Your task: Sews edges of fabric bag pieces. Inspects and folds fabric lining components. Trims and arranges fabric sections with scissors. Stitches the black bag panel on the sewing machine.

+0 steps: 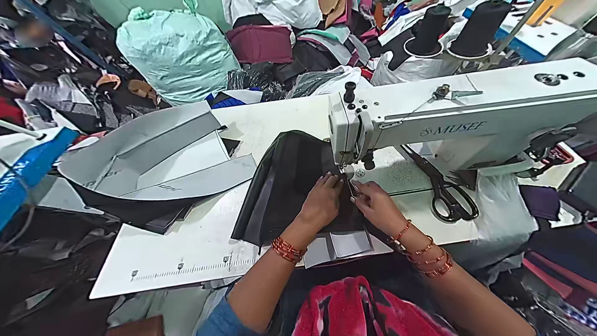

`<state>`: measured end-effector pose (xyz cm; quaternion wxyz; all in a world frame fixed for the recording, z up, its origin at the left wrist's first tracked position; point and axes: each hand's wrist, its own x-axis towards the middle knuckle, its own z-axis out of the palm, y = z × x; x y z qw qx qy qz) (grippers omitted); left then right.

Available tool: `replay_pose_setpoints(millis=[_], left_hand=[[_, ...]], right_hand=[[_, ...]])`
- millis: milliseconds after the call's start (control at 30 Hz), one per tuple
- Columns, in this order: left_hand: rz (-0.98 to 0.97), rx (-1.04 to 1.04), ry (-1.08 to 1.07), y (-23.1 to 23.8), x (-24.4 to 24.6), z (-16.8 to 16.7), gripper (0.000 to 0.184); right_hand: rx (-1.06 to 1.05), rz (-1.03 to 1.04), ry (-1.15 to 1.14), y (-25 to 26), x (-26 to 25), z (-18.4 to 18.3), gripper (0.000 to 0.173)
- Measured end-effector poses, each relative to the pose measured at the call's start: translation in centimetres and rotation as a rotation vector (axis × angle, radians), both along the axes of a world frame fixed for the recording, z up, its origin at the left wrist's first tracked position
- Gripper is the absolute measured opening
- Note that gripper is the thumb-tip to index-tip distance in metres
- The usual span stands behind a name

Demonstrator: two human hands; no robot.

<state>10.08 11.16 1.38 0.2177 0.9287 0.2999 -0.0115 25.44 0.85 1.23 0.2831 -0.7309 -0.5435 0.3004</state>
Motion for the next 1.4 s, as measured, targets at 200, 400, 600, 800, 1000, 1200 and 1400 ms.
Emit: replay_pose_setpoints(millis=[200,400,600,800,1000,1200,1400], left_hand=[[0.081,-0.088,-0.101,-6.4,-2.6,0.5,0.039],[0.03,-0.071,0.084,-9.2,-2.7,1.5,0.068],[0.092,-0.022,0.042,-9.3,-2.2,1.0,0.057],[0.09,0.102,0.038,-9.9,-1.7,0.6,0.049],[0.04,0.521,-0.069,-10.5,-0.8,-1.4,0.025],[-0.019,0.777,-0.262,-9.9,-1.0,-4.1,0.02],[-0.039,0.723,-0.332,-9.5,-1.2,-4.4,0.022]], right_hand=[[0.18,0.059,-0.141,-8.7,-0.3,-1.7,0.041],[0.657,-0.005,-0.58,-13.7,-0.8,-4.3,0.029],[0.525,0.148,-0.639,-18.6,0.8,-5.0,0.025],[0.651,0.068,-0.564,-18.5,-0.5,-4.6,0.027],[0.714,0.186,-0.504,-13.8,-3.1,-4.9,0.023],[0.688,0.157,-0.439,-12.0,-1.8,-3.8,0.024],[0.65,0.084,-0.375,-12.3,-0.2,-4.6,0.025]])
